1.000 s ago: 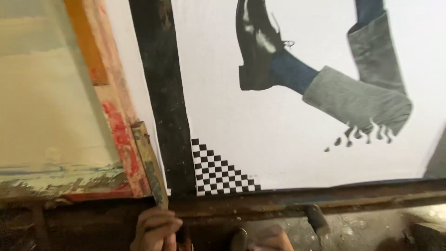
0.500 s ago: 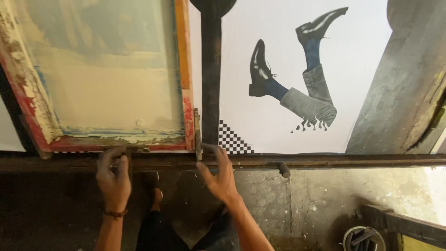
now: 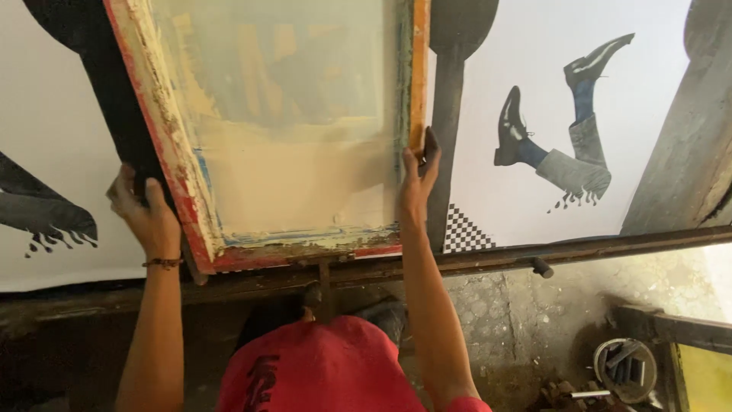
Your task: The person applies a white substance to the edges of a screen printing frame using a small container and their fingers. They then flip the frame over and position it onto a printed fabric surface, pressing down on the frame to secure it.
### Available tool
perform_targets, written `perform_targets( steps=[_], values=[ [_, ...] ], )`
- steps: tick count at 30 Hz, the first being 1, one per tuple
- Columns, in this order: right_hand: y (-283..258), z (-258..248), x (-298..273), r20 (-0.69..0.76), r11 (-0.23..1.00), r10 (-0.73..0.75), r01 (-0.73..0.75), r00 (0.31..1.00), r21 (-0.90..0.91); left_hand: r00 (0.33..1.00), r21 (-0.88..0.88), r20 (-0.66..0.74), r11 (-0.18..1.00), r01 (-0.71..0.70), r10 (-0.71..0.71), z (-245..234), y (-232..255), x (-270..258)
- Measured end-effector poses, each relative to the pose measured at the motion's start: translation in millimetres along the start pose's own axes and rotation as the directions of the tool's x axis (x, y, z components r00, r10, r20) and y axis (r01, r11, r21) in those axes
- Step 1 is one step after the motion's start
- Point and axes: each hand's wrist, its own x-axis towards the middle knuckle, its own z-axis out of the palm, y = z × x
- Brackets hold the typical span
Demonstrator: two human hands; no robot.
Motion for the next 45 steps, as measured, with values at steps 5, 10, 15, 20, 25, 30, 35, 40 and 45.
perform_targets(
  steps=[5, 10, 15, 20, 25, 30, 35, 40, 45],
  values=[
    [24, -9, 8, -0.011, 0.996, 0.047, -0.046, 0.999, 0.079, 1.0, -0.132, -0.013, 0.991, 0.008, -0.01, 29, 8, 17],
    [60, -33, 29, -0.005, 0.952, 0.198, -0.191, 0.98, 0.239, 0.996, -0.141, -0.033, 0.987, 0.079, -0.084, 44, 17, 21],
    [76, -46, 27, -0.014, 0.941, 0.237, -0.226, 0.971, 0.252, 0.987, -0.172, -0.015, 0.972, 0.158, -0.163, 48, -1, 12],
    [45, -38, 17, 0.032, 0.94, 0.165, -0.167, 0.986, 0.299, 0.981, -0.208, -0.04, 0.962, 0.179, -0.191, 48, 3, 9],
    [52, -41, 15, 0.024, 0.956, 0.125, -0.126, 0.992, 0.266, 0.986, -0.199, -0.044, 0.969, 0.147, -0.159, 41, 20, 11],
    [33, -28, 7, -0.009, 0.97, 0.133, -0.128, 0.991, 0.205, 0.98, -0.21, -0.035, 0.961, 0.182, -0.194, 39, 22, 10],
    [17, -16, 15, -0.071, 0.956, 0.256, -0.242, 0.964, 0.165, 0.982, -0.204, -0.026, 0.963, 0.177, -0.186, 39, 28, 13],
    [17, -19, 13, -0.017, 0.959, 0.203, -0.195, 0.979, 0.204, 0.982, -0.172, -0.011, 0.968, 0.182, -0.187, 37, 48, 17],
    [9, -15, 12, 0.01, 0.937, 0.212, -0.206, 0.977, 0.283, 0.964, -0.179, -0.035, 0.95, 0.254, -0.264, 41, 37, 10]
  ],
)
